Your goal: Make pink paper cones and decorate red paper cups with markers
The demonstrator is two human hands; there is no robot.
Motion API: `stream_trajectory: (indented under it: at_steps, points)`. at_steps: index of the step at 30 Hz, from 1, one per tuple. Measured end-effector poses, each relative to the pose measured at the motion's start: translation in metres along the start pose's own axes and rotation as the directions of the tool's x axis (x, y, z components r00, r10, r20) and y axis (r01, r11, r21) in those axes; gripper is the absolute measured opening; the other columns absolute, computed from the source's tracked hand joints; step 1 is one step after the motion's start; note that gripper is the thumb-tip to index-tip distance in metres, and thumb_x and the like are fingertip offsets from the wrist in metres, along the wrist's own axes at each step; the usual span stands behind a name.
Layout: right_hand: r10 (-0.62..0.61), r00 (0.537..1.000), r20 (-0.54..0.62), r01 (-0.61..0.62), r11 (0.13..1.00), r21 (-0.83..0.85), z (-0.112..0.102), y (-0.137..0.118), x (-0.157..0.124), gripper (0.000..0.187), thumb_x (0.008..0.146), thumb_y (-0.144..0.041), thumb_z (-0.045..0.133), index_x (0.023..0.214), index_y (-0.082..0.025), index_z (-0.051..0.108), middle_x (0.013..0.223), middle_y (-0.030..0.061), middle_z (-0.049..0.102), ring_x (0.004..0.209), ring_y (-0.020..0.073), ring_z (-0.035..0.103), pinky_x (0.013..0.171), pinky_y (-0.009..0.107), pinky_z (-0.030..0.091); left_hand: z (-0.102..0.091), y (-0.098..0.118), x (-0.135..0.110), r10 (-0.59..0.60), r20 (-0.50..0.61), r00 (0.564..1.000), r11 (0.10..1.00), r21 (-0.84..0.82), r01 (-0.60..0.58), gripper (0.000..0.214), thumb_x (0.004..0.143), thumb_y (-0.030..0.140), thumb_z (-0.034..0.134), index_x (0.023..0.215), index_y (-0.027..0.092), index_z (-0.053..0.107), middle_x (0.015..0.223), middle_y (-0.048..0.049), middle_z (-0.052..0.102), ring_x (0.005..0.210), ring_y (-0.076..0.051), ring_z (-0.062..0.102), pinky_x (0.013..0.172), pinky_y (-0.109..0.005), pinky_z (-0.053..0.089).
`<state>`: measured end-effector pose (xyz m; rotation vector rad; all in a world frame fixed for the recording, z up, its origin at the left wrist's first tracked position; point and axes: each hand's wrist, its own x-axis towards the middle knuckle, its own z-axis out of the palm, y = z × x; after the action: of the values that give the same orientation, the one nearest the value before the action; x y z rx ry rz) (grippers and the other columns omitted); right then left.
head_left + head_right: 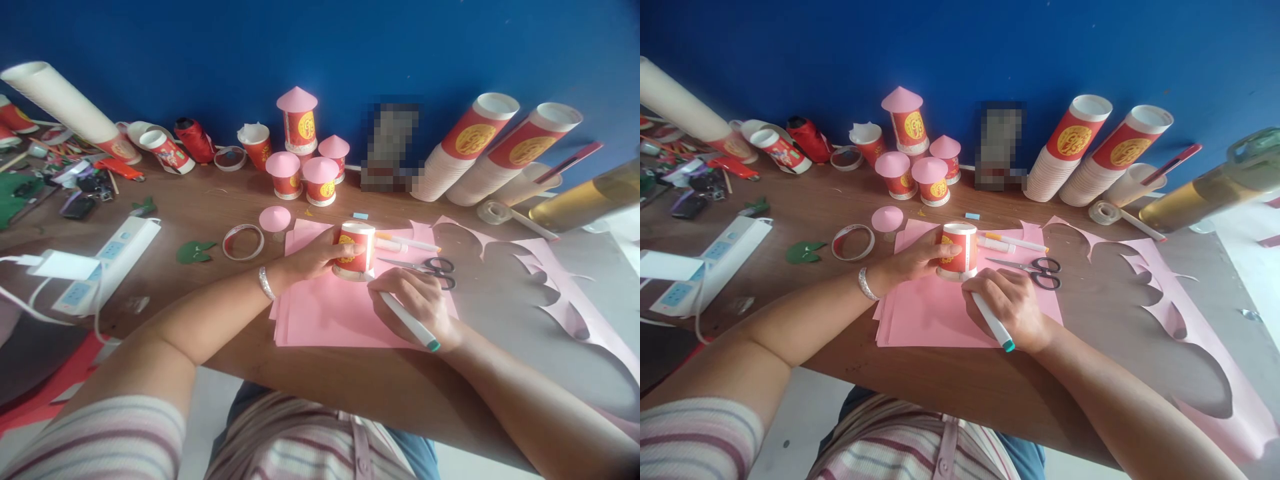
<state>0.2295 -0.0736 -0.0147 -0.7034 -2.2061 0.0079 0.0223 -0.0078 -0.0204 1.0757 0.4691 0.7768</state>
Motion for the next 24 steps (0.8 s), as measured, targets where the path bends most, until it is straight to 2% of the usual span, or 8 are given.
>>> stream_trajectory:
  at_steps: [15,24]
  points:
    - [-0.009,1.000,-0.011,0.009,1.000,0.005,0.0009,0.0009,-0.0010,0.020,0.088,0.000,0.063,0.093,-0.019,0.059,0.073,-0.0016,0.064,0.057,0.0114,0.055,0.055,0.026,0.045,0.0005,-0.0007,0.0002,0.010,-0.002,1.000,1.000,-0.019,-0.010,0.028,0.082,0.037,0.081,0.096,0.015,0.068,0.085,-0.0025,0.067,0.075,-0.012,0.062,0.067,-0.022,0.050]
    - [-0.002,1.000,0.001,0.002,1.000,-0.001,0.0006,0.0010,0.0011,0.019,0.090,-0.001,0.063,0.093,-0.020,0.059,0.071,-0.0015,0.065,0.056,0.0117,0.058,0.055,0.026,0.045,0.0015,0.0022,-0.0020,0.001,-0.013,1.000,0.999,0.037,0.000,0.028,0.085,0.038,0.079,0.096,0.016,0.068,0.087,-0.0043,0.070,0.076,-0.013,0.064,0.069,-0.024,0.052]
